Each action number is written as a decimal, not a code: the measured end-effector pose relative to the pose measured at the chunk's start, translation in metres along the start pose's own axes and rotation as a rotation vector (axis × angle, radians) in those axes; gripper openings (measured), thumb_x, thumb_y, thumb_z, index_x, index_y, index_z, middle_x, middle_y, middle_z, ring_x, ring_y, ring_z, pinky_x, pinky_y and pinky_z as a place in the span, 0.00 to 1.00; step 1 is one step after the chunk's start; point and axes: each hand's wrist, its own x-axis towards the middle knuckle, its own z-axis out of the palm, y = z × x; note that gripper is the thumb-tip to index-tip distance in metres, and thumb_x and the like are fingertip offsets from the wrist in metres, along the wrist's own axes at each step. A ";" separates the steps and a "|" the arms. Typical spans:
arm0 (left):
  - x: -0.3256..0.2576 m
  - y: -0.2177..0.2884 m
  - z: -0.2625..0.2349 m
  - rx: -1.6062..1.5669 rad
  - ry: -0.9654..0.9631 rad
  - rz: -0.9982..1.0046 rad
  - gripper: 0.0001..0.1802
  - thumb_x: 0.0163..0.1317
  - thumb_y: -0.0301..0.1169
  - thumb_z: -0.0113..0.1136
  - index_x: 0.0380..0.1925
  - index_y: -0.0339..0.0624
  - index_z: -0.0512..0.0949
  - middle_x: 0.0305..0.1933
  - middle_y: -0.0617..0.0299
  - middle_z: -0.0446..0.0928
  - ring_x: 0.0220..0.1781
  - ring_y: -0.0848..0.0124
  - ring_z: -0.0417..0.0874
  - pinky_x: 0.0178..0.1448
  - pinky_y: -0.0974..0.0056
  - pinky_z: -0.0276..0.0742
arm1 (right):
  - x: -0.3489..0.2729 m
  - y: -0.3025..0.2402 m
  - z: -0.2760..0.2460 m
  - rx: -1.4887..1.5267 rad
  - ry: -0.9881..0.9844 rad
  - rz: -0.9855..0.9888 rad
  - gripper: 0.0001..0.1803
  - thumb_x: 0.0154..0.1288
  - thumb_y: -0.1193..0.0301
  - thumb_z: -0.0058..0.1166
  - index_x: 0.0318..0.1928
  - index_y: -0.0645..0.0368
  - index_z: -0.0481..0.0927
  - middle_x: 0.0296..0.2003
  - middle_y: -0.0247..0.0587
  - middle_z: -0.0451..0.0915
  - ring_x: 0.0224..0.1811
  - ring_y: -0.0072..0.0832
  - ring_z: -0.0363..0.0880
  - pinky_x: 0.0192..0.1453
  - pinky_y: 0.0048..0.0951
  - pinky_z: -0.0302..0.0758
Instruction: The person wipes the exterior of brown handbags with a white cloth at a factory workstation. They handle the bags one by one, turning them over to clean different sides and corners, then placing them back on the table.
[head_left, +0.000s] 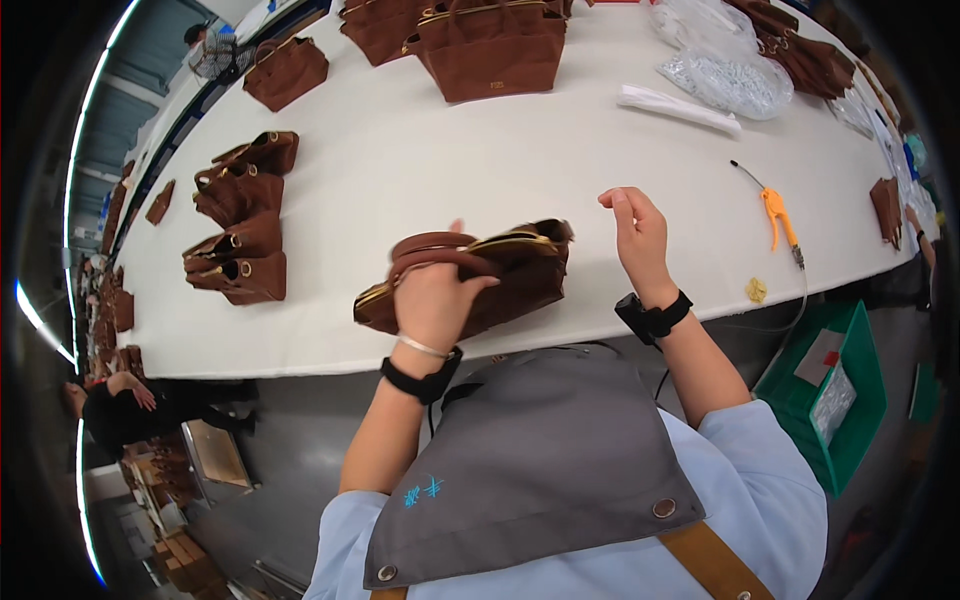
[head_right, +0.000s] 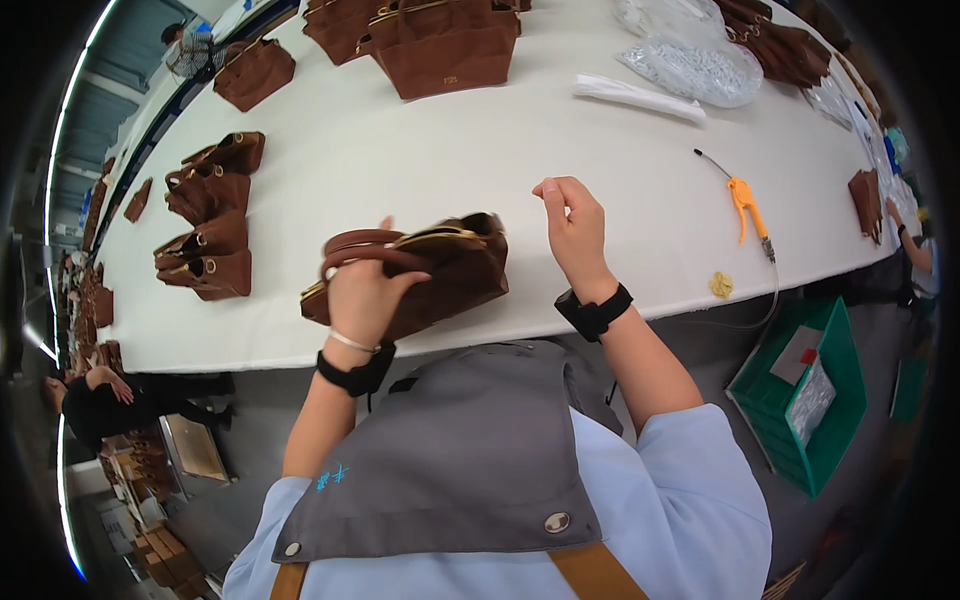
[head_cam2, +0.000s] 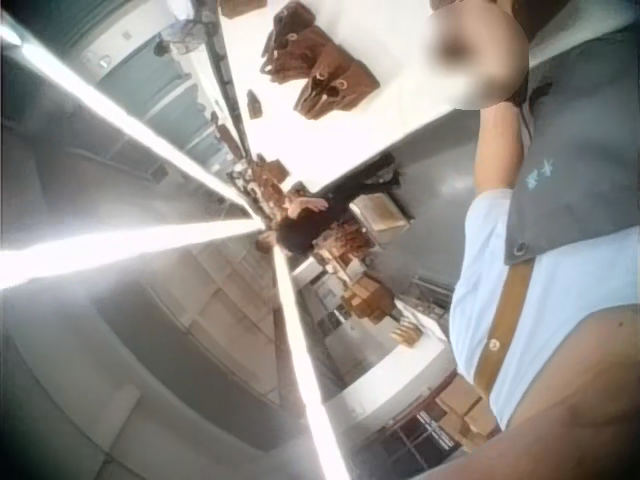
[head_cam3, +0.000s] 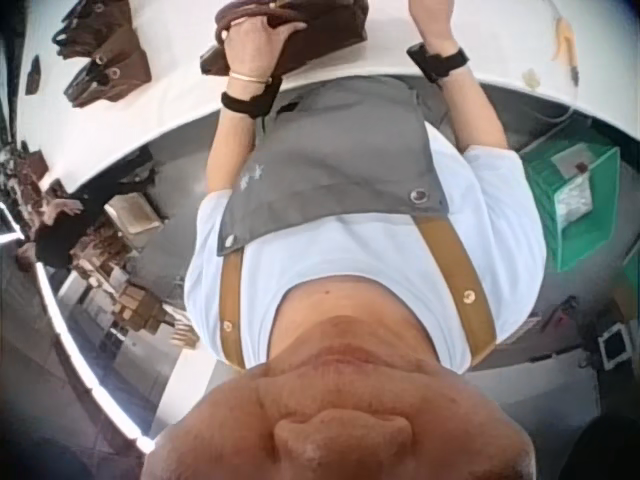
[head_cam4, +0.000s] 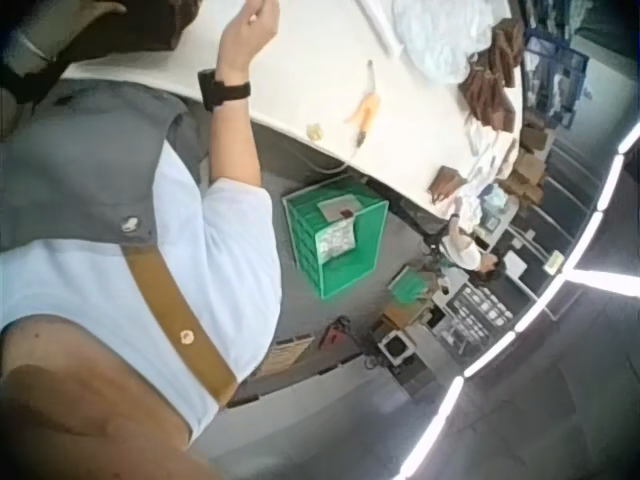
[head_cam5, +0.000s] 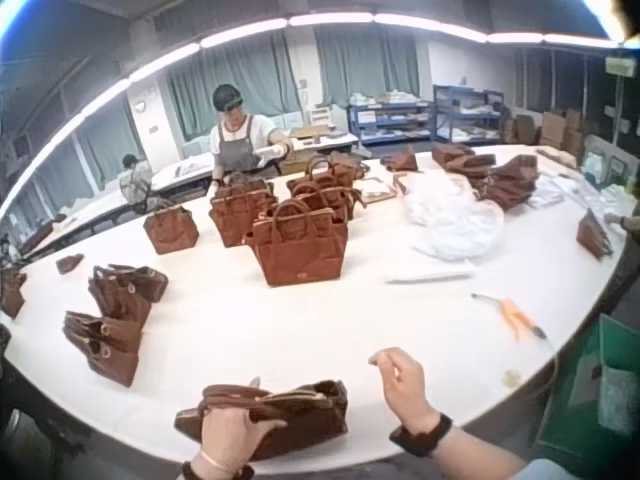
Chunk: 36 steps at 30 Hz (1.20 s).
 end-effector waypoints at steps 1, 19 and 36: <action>0.000 -0.006 -0.013 -0.081 0.117 0.057 0.25 0.46 0.41 0.74 0.41 0.35 0.84 0.56 0.53 0.79 0.45 0.60 0.83 0.51 0.62 0.77 | 0.000 0.001 -0.004 -0.003 0.022 -0.003 0.14 0.72 0.67 0.48 0.35 0.65 0.80 0.32 0.40 0.82 0.35 0.27 0.80 0.42 0.27 0.74; -0.034 -0.081 -0.035 -1.612 0.291 -0.234 0.32 0.59 0.46 0.67 0.58 0.42 0.69 0.59 0.63 0.74 0.60 0.65 0.75 0.63 0.56 0.71 | 0.006 -0.178 0.026 0.038 -0.187 -0.752 0.13 0.54 0.78 0.60 0.41 0.66 0.79 0.36 0.45 0.78 0.37 0.37 0.79 0.40 0.32 0.79; -0.041 -0.068 -0.033 -1.672 0.169 -0.188 0.31 0.61 0.47 0.64 0.60 0.48 0.67 0.62 0.65 0.72 0.63 0.64 0.72 0.66 0.53 0.67 | 0.006 -0.193 0.009 -0.382 0.090 -1.191 0.10 0.45 0.77 0.61 0.33 0.63 0.80 0.28 0.37 0.75 0.30 0.30 0.75 0.27 0.28 0.73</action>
